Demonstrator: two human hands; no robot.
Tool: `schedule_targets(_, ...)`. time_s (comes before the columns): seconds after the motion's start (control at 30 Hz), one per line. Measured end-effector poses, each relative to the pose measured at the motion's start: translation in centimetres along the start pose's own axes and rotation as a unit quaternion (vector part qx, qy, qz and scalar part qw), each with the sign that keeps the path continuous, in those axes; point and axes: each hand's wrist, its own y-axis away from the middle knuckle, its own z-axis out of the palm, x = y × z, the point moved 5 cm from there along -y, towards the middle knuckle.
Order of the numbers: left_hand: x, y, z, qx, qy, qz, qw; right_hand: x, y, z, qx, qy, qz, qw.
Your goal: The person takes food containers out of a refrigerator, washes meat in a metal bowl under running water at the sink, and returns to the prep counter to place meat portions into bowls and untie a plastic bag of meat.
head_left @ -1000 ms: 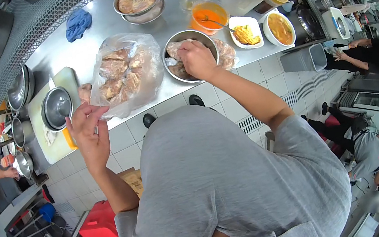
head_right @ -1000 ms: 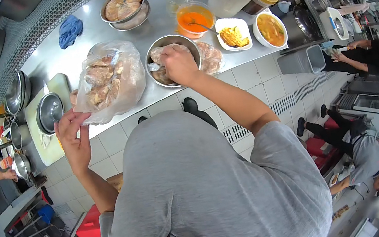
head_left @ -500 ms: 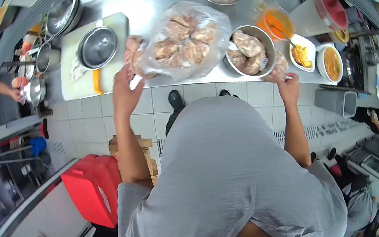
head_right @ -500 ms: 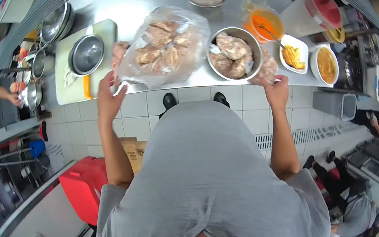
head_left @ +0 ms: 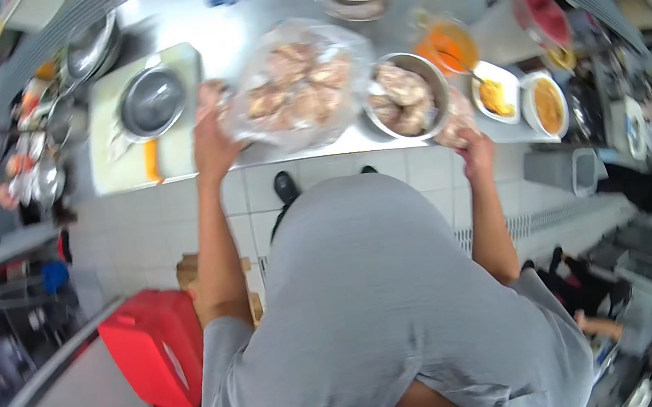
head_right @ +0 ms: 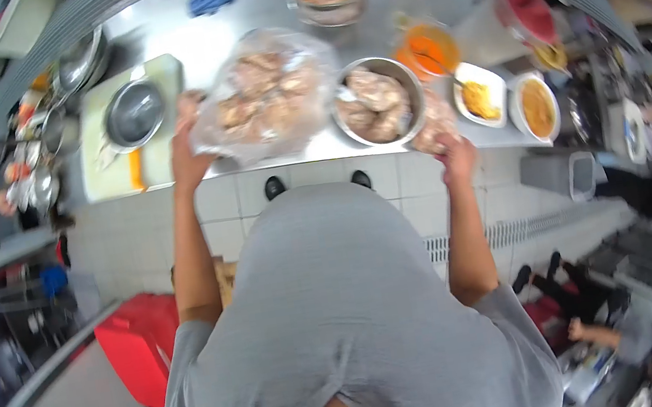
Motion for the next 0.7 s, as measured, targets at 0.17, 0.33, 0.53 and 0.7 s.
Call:
schedule_targets(0.17,1.1,1.2,-5.2,0.008,0.147,-0.095,0.985,-1.5,2.2,-1.4,0.033,-0.107,-0.074,0.991)
schedule_targets(0.33,14.4,-0.4,-11.7,-0.013,0.342,0.034,0.939,-7.3,6.4,-1.0,-0.003,-0.062,-0.124,0.990)
schedule_targets(0.53,21.1,-2.5,-8.2,-0.083,0.251,0.155,0.952,-14.4,12.4,7.9,-0.090,0.146,-0.397,0.902)
schedule_targets(0.7,22.0,-2.0,-8.1,-0.095,0.221,0.164,0.957,-10.5,12.2,15.0,-0.175,0.386,-0.487,0.763)
